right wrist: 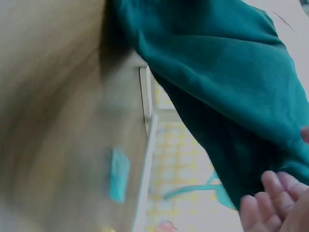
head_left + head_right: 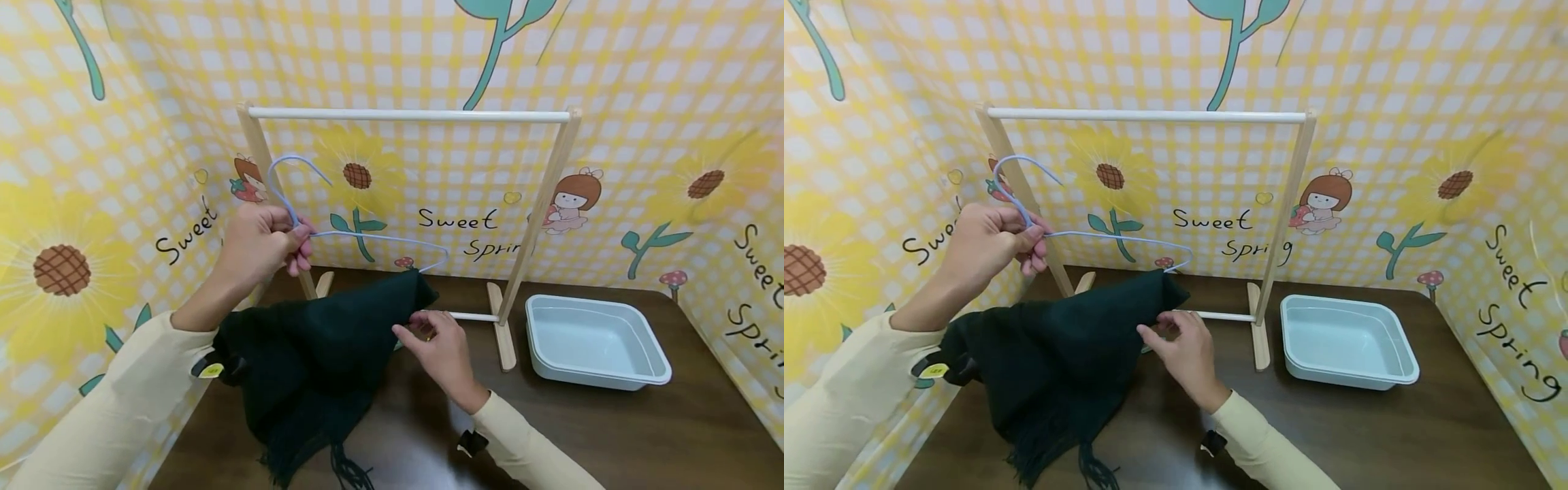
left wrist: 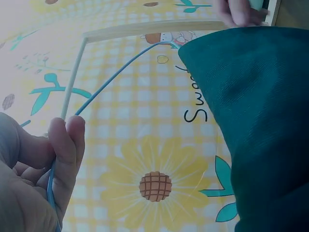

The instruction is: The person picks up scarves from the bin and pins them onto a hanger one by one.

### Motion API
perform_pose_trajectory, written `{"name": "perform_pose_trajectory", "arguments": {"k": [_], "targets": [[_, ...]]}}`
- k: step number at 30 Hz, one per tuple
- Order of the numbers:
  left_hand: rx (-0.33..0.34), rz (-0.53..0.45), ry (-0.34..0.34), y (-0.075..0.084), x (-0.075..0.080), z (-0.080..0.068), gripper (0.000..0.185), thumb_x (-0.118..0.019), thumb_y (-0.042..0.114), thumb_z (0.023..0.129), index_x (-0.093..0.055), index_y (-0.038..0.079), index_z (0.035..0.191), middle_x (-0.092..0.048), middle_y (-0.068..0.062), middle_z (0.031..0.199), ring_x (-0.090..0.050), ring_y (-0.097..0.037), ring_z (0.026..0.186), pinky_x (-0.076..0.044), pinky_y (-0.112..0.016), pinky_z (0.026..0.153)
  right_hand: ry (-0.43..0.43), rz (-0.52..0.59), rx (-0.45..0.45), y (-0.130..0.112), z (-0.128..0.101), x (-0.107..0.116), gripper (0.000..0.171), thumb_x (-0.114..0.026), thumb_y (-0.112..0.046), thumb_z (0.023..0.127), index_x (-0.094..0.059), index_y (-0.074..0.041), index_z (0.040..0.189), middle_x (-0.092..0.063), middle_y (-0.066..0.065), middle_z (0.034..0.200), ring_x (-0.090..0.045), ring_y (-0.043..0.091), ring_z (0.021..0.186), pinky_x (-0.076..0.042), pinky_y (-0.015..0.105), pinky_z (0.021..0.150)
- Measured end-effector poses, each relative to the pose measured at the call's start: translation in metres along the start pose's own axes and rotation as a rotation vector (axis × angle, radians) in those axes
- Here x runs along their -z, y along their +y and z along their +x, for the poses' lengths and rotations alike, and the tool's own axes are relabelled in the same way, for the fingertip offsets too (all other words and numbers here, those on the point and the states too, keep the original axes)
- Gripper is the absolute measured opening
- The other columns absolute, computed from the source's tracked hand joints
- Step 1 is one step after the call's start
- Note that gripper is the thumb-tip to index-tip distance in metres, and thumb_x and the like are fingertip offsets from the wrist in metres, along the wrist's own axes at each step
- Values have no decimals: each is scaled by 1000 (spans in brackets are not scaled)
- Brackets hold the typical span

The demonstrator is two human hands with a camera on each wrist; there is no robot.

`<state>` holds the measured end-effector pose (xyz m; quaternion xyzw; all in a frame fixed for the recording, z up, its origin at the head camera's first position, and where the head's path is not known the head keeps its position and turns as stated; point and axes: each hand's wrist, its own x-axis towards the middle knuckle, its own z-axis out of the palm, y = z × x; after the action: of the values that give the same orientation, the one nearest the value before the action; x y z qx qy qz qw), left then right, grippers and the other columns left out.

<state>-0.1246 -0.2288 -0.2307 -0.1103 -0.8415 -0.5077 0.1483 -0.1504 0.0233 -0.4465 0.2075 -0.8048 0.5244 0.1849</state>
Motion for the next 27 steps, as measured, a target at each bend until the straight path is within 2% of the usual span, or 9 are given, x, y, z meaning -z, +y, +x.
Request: {"name": "perform_pose_trajectory", "arguments": {"k": [4, 9, 15, 20, 24, 27], "targets": [[-32, 54, 8, 6, 6, 3, 28, -61, 5, 100, -69, -14, 81, -67, 1, 62, -67, -17, 48, -56, -28, 46, -155, 254, -278, 1, 2, -14, 33, -80, -34, 88, -71, -11, 108, -71, 5, 98, -66, 12, 87, -54, 24, 72], [-16, 66, 25, 20, 15, 9, 30, -61, 5, 100, -69, -12, 77, -69, -3, 64, -67, -19, 49, -56, -30, 45, -322, 559, -468, -12, 3, -33, 38, -75, -26, 92, -68, -3, 122, -74, 13, 112, -67, 11, 97, -54, 25, 85], [7, 88, 42, 30, 26, 12, 26, -61, 5, 100, -69, -13, 82, -69, -3, 65, -67, -19, 49, -56, -29, 46, -445, 716, -509, -28, 13, -52, 40, -75, -27, 93, -67, -4, 124, -72, 8, 121, -66, 11, 106, -53, 30, 97], [17, 123, 27, 26, 32, 8, 26, -62, 7, 100, -71, -12, 85, -68, -1, 64, -67, -19, 50, -56, -29, 47, -546, 862, -536, -37, 13, -59, 38, -75, -18, 92, -64, -9, 127, -68, 2, 127, -64, 13, 113, -52, 32, 102], [34, 139, 15, 18, 36, 6, 29, -62, 6, 100, -69, -12, 78, -69, -1, 66, -66, -19, 50, -56, -29, 47, -512, 920, -566, -49, 17, -52, 31, -78, -15, 88, -67, -10, 117, -71, 0, 117, -67, 12, 106, -55, 27, 94], [21, 151, 3, 14, 36, 7, 32, -62, 5, 100, -67, -11, 73, -69, -1, 66, -65, -20, 49, -55, -29, 46, -478, 948, -579, -60, 30, -40, 19, -77, -12, 87, -71, -12, 105, -74, -2, 106, -69, 12, 97, -56, 26, 86]]}}
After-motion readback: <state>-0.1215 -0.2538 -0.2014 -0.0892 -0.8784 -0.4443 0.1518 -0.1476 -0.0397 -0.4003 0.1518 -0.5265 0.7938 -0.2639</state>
